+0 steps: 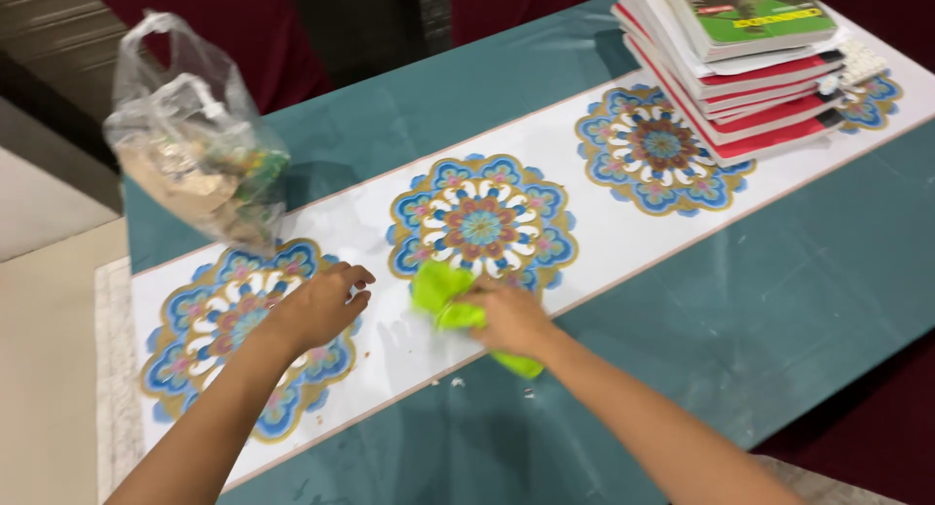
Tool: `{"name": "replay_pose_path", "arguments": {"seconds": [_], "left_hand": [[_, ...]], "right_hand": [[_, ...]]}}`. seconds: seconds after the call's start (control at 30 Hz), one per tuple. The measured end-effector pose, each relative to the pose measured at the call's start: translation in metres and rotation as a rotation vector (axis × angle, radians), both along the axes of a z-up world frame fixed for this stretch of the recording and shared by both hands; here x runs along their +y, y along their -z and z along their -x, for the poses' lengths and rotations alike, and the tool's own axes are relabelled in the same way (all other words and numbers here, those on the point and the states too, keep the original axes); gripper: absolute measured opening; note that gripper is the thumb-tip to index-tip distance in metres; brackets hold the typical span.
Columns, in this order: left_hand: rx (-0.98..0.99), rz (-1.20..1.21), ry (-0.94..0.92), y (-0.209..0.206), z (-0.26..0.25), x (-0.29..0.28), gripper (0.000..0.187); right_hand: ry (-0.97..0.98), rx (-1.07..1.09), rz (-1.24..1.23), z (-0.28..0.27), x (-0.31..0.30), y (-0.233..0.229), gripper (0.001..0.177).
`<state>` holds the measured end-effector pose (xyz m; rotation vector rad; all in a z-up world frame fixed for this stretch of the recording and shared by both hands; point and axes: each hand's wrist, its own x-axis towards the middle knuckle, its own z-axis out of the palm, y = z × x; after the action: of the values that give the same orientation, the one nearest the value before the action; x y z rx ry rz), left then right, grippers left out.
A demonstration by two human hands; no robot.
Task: The person cleans a dining table by picking up crumbs with their hands and a cloth, and organizes items like condiment bottles and bags of groceries.
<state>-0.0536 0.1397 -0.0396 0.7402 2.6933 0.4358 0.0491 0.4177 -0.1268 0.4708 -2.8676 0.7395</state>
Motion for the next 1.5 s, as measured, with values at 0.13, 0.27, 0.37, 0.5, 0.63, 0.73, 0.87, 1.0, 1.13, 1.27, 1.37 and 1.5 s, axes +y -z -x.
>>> {"name": "replay_pose_path", "arguments": {"seconds": [0.13, 0.27, 0.37, 0.5, 0.63, 0.73, 0.87, 1.0, 1.13, 1.27, 1.37, 1.5], "left_hand": [[0.029, 0.008, -0.046, -0.020, -0.008, -0.028, 0.027], [0.093, -0.047, -0.090, -0.019, -0.014, -0.072, 0.026], [0.094, -0.076, -0.080, -0.004, -0.016, -0.107, 0.025], [0.020, -0.130, -0.102, -0.010, -0.019, -0.131, 0.028], [-0.021, -0.096, -0.093, -0.012, -0.016, -0.132, 0.027], [0.072, -0.070, 0.075, -0.019, -0.020, -0.129, 0.025], [0.027, -0.019, 0.091, -0.025, -0.023, -0.120, 0.029], [0.015, 0.054, 0.157, -0.028, -0.025, -0.102, 0.029], [-0.006, 0.009, 0.217, -0.038, -0.031, -0.083, 0.031], [-0.018, -0.013, 0.217, -0.039, -0.037, -0.068, 0.030], [0.000, -0.081, 0.222, -0.016, -0.038, -0.076, 0.030], [-0.035, -0.090, 0.190, 0.006, -0.048, -0.084, 0.031]], "right_hand": [[-0.009, -0.414, 0.311, 0.027, -0.011, -0.008, 0.047], [0.334, -0.329, 0.449, 0.071, 0.029, -0.006, 0.053], [0.369, -0.212, 0.159, 0.066, 0.016, 0.009, 0.057], [0.152, -0.132, -0.060, 0.029, -0.050, 0.006, 0.056], [0.031, -0.344, 0.252, 0.025, -0.074, 0.027, 0.052], [0.140, -0.782, 0.712, 0.016, -0.065, 0.023, 0.047], [0.437, -1.132, 1.208, -0.031, -0.050, -0.046, 0.045], [0.598, -1.205, 1.511, -0.073, -0.020, -0.049, 0.043], [0.700, -1.076, 1.572, -0.112, 0.002, -0.049, 0.041], [0.829, -0.876, 1.330, -0.124, 0.039, -0.042, 0.042], [0.953, -0.660, 0.817, -0.121, 0.058, -0.023, 0.049], [1.072, -0.227, 0.176, -0.139, 0.001, -0.010, 0.060]]}}
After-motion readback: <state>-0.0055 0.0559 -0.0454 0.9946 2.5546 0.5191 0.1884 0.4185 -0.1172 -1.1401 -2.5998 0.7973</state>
